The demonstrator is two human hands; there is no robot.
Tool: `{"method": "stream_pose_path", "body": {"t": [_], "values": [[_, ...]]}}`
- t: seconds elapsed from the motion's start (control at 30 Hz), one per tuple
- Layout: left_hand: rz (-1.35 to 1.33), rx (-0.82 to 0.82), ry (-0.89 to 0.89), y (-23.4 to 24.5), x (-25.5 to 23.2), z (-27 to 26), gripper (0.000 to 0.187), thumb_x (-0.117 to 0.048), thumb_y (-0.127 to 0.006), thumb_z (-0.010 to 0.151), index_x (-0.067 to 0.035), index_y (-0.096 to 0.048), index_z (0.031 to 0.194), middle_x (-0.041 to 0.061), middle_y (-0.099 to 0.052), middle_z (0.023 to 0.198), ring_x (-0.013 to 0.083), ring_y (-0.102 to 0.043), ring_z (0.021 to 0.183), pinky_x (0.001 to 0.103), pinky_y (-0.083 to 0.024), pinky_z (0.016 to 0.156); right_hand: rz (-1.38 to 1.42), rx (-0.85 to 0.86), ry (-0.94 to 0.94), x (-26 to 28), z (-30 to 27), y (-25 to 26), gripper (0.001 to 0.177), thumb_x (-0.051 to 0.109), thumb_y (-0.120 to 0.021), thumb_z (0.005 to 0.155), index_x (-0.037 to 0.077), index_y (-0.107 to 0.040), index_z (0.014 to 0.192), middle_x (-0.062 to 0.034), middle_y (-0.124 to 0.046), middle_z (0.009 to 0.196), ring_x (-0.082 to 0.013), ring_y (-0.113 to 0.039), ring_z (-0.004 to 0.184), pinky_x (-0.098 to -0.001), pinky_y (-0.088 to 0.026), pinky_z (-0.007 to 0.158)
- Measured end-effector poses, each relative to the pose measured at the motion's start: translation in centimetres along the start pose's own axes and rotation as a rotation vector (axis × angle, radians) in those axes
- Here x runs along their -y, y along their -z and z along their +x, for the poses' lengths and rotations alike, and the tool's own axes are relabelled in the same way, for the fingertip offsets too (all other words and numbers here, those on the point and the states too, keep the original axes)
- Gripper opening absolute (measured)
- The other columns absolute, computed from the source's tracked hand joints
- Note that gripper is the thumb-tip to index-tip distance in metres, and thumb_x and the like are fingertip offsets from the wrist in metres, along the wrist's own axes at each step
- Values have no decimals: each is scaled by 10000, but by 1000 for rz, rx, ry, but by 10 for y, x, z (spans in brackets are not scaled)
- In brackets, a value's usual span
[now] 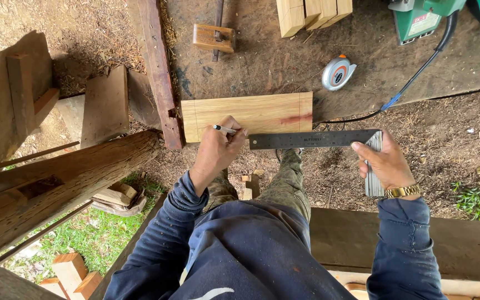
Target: Marking a wooden board using a square ruler and a pen for woodworking.
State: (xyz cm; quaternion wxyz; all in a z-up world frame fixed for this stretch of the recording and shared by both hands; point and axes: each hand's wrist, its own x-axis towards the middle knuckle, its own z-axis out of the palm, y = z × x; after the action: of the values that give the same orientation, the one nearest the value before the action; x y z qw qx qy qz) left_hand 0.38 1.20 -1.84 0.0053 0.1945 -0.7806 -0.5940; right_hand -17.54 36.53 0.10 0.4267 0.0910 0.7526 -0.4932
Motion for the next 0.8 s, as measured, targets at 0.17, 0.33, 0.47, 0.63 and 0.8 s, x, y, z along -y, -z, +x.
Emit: {"method": "stream_pose_path", "body": {"t": [0.17,0.33,0.47,0.63,0.8], "values": [[-26,27,40,1,-4,0,183,-94,-662,1013,-19,-572,872,38,-518,589,92,-462,526,291,-360,455,-8,10,19,-3,4,0,380,181,-696,933,73,-473,1221,-54,-634,918,-116,-550,533,-307,-499,409],[95,9,-26,3,-4,1,169,-88,-692,996,-15,-593,881,68,-540,575,133,-464,495,305,-358,444,-12,-18,33,-13,7,2,401,171,-718,938,65,-470,1234,-72,-592,835,-107,-542,528,-302,-498,419],[119,77,109,3,-5,3,101,-115,-662,978,-27,-627,945,58,-651,637,117,-563,457,298,-417,367,-36,21,43,-7,8,1,396,176,-701,935,40,-463,1220,-82,-603,820,-115,-549,503,-293,-509,393],[129,58,52,3,-5,2,106,-115,-670,979,-15,-636,964,84,-688,678,121,-605,499,285,-452,397,-70,40,41,0,8,-1,415,195,-680,922,40,-449,1231,-76,-625,872,-104,-561,506,-273,-529,382],[154,51,100,5,-13,3,111,-112,-691,953,-14,-639,952,89,-689,670,127,-624,520,295,-465,409,-93,40,0,7,6,-3,424,204,-682,924,45,-438,1232,-97,-617,853,-110,-553,501,-281,-525,378]]}}
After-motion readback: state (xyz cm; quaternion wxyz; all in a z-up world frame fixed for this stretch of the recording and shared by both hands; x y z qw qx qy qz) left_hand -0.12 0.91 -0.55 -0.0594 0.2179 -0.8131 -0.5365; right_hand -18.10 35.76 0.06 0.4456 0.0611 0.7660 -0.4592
